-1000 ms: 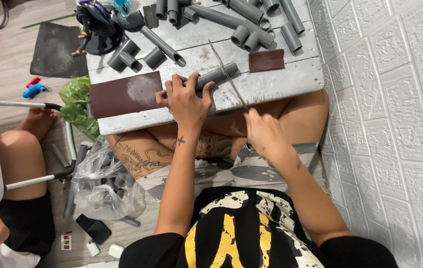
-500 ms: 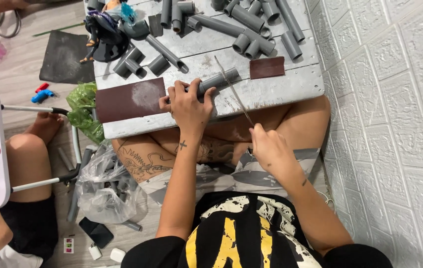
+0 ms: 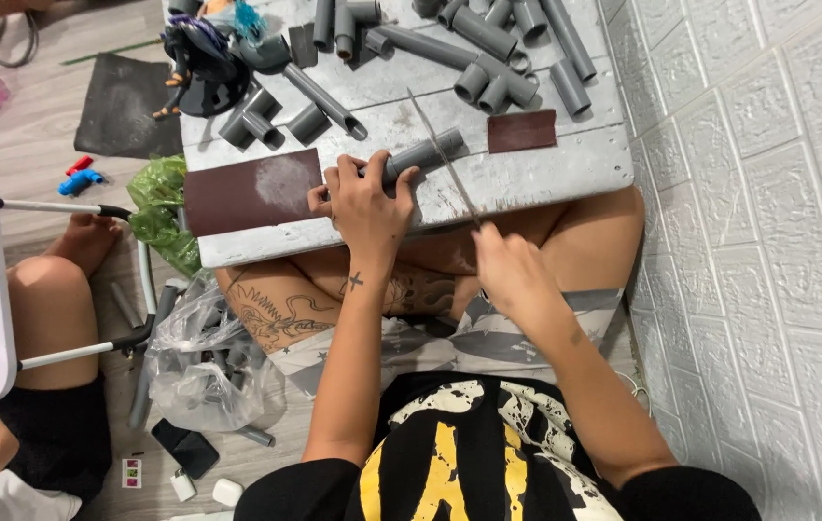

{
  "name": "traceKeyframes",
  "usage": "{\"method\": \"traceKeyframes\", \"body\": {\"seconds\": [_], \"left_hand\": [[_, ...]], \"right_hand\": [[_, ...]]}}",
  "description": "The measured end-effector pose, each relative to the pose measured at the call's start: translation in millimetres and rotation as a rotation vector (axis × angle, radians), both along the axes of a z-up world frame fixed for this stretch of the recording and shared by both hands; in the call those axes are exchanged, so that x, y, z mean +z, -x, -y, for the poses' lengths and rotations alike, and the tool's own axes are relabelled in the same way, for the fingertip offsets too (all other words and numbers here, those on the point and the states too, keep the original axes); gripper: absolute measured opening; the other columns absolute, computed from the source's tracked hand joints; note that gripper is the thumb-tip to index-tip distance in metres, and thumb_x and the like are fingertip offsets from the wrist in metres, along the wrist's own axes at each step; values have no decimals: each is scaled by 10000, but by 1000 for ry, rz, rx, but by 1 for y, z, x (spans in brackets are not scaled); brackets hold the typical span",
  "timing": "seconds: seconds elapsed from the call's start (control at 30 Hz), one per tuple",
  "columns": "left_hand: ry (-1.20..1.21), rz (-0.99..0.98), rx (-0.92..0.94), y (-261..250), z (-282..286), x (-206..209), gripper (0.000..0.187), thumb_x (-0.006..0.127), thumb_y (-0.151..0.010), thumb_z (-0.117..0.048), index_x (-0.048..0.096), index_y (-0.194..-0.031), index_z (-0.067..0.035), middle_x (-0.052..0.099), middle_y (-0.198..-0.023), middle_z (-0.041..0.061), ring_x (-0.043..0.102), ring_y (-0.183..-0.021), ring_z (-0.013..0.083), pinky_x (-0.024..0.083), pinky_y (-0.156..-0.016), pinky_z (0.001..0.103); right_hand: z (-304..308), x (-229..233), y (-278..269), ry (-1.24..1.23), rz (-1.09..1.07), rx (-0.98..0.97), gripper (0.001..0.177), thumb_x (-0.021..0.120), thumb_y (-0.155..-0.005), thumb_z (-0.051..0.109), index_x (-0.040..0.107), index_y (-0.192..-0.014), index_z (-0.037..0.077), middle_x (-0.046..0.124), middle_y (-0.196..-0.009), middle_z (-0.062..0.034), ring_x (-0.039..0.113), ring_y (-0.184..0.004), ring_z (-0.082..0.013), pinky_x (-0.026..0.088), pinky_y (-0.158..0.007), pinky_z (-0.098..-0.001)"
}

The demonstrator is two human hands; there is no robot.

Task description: Sawing a grey PVC pipe using a manual wire saw while sitting on the floor.

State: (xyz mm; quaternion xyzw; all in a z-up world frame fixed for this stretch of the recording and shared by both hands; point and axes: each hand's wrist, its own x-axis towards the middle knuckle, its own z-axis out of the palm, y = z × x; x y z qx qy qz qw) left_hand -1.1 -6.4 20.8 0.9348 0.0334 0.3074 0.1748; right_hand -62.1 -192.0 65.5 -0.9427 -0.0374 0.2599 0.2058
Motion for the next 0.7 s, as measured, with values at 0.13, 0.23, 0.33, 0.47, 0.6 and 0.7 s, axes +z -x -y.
{"method": "traceKeyframes", "body": {"seconds": [0.13, 0.23, 0.33, 0.47, 0.6, 0.7], "left_hand": [[-7, 5, 3, 0, 0, -9, 368, 792, -846, -495, 710, -1018, -179, 463, -913, 10, 522, -887, 257, 423, -817, 441], [-11, 12, 5, 0, 0, -15, 368, 783, -858, -495, 707, -1021, -174, 467, -923, 17, 529, -893, 262, 417, -802, 435], [-62, 11, 22, -4, -4, -30, 382, 767, -848, -541, 698, -1019, -206, 467, -920, 4, 523, -909, 254, 337, -901, 503], [-70, 4, 34, -7, -6, -35, 388, 742, -854, -569, 693, -1017, -221, 478, -918, -5, 531, -918, 245, 281, -922, 508], [-30, -15, 22, -6, -4, -32, 386, 762, -857, -537, 709, -1036, -200, 495, -932, 20, 540, -925, 260, 292, -919, 531], [-30, -11, 14, -5, -3, -27, 394, 774, -849, -537, 706, -1029, -193, 491, -928, 21, 540, -923, 265, 321, -893, 522]], "right_hand": [[13, 4, 25, 7, 77, -35, 405, 314, -1100, 286, 573, -1037, -19, 675, -735, -303, 732, -757, -474, 596, -728, -547], [-1, 12, -6, -7, 72, -10, 404, 316, -1093, 297, 572, -1025, -8, 698, -818, -309, 721, -837, -509, 576, -754, -597], [-20, -3, -42, -17, 104, 22, 382, 287, -1070, 326, 537, -1019, 42, 696, -871, -280, 715, -885, -513, 563, -779, -597], [-21, 5, -25, -33, 104, -42, 375, 296, -1063, 299, 543, -1018, 21, 685, -884, -301, 700, -898, -542, 556, -799, -607], [4, -9, 31, -53, 71, -82, 353, 351, -1078, 284, 555, -1067, -3, 676, -812, -335, 707, -842, -539, 572, -757, -613], [7, -7, 34, -25, 86, -73, 377, 345, -1099, 314, 562, -1016, 17, 694, -793, -308, 731, -801, -483, 599, -727, -558]]}}
